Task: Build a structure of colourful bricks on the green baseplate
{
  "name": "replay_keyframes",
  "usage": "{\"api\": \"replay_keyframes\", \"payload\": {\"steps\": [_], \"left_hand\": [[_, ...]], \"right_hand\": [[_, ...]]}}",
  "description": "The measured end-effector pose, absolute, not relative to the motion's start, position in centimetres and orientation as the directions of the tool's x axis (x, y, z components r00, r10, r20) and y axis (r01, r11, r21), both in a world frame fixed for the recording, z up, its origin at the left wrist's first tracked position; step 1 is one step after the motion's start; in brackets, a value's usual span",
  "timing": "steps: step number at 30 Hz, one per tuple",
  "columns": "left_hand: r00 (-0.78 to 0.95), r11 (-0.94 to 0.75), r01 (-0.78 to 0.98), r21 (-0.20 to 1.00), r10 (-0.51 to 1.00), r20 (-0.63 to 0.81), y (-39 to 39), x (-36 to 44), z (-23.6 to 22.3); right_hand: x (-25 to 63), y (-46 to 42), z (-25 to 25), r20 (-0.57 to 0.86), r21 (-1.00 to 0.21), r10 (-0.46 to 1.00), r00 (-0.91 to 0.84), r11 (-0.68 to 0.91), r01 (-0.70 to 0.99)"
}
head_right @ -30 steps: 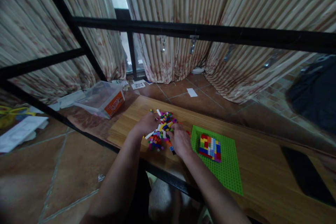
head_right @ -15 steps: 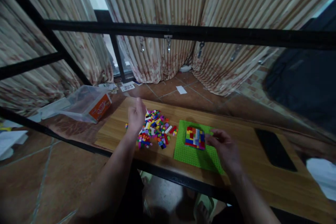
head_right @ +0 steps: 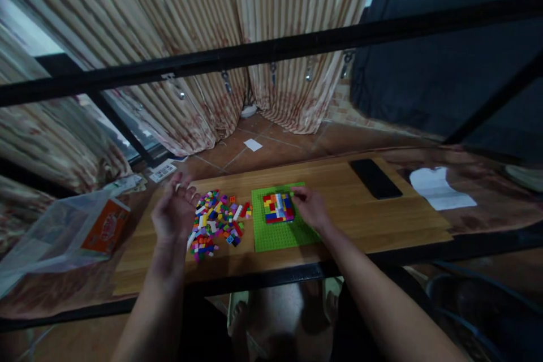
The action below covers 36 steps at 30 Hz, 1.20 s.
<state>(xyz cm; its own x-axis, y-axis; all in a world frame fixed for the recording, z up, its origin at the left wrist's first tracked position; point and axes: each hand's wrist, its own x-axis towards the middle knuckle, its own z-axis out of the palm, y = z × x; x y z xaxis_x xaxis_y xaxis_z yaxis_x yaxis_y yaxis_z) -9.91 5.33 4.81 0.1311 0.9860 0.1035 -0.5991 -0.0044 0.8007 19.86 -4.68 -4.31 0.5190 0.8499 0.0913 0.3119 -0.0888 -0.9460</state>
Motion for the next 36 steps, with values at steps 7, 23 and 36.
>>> {"api": "replay_keyframes", "payload": {"steps": [7,23,36], "left_hand": [[0.383,0.079,-0.078,0.994,0.923,-0.043,2.1,-3.6,0.9],[0.71,-0.719,0.63,0.294,0.686,0.158,-0.5,2.1,-2.2],[0.686,-0.697,0.697,0.171,0.717,0.123,-1.4,4.8,-2.6]], "right_hand": [[19.4,-3.7,-3.4,0.16,-0.822,0.926,0.342,-0.067,0.566],[19.7,-3.2,-3.1,0.191,-0.691,0.961,0.198,-0.012,0.722],[20.8,-2.2,-3.8,0.137,-0.821,0.973,0.186,0.006,0.572]]}}
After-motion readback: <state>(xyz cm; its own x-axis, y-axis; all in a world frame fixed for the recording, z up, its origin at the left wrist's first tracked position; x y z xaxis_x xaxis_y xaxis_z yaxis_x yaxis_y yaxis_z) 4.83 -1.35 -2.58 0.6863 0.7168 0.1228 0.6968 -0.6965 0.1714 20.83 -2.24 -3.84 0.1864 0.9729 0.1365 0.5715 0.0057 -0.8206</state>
